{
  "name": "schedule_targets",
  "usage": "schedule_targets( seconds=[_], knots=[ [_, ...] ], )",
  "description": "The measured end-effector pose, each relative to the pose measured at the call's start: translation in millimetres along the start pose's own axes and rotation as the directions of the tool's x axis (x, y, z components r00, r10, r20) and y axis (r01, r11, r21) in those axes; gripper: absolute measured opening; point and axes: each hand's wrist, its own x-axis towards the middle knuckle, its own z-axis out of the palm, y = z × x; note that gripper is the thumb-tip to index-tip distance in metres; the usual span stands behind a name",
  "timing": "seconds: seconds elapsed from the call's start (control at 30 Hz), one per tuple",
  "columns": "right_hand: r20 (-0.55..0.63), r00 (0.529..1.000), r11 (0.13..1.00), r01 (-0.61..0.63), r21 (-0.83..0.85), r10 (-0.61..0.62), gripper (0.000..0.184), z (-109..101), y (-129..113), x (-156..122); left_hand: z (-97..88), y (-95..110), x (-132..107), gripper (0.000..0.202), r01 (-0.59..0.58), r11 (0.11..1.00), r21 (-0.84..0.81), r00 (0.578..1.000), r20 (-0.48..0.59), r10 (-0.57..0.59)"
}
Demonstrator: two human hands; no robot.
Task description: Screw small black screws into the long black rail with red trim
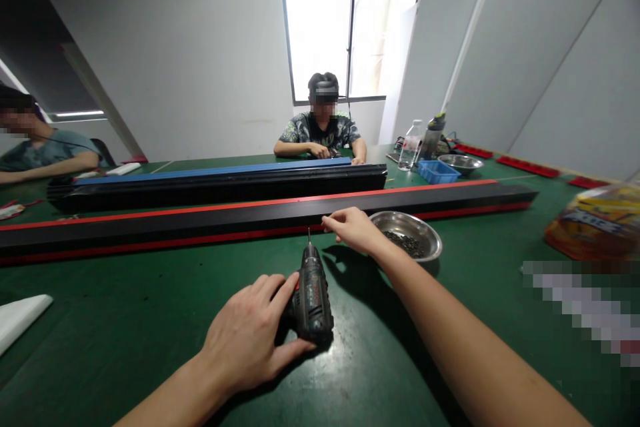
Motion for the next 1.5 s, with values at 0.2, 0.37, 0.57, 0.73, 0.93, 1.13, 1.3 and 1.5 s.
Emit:
schedule_targets(
  seconds=[0.2,0.37,0.57,0.73,0.93,1.13,1.3,1.5],
  knots=[
    [-0.082,0.992,0.954,-0.116,-0.275,0.096,0.043,-61,0,-7,-1.8,2,1,0.081,-0.001,1.000,-0.004,1.000,0.019,0.001],
    [-0.071,0.953,0.839,-0.294,-0.458,0.295,0.045,-93,11,-12,-1.1,1,1,0.081,-0.017,1.000,-0.006,1.000,0.018,0.017],
    [-0.042,0.849,0.726,-0.476,-0.497,0.527,0.038,-105,39,-11,0.3,-2,-1,0.081,-0.035,0.999,-0.010,0.999,-0.016,0.035],
    [-0.067,0.907,0.741,-0.381,-0.553,0.416,0.022,-93,59,-6,-1.0,-2,-5,0.081,-0.078,0.997,-0.023,0.995,-0.070,0.077],
    [-0.140,0.941,0.748,-0.331,-0.576,0.308,0.018,-72,70,-6,-1.3,-4,-9,0.085,-0.110,0.993,-0.045,0.992,-0.071,0.107],
    [-0.132,0.946,0.774,-0.318,-0.547,0.296,0.012,-68,78,-6,-0.5,-3,-9,0.086,-0.092,0.995,-0.044,0.994,-0.061,0.090],
    [-0.152,0.946,0.795,-0.324,-0.513,0.287,0.010,-76,85,-5,-2.2,-2,-7,0.088,-0.102,0.994,-0.037,0.994,-0.047,0.100],
    [-0.136,0.953,0.842,-0.302,-0.447,0.269,0.010,-87,73,-3,-2.4,-3,-8,0.086,-0.118,0.992,-0.036,0.991,-0.064,0.115]
  ],
)
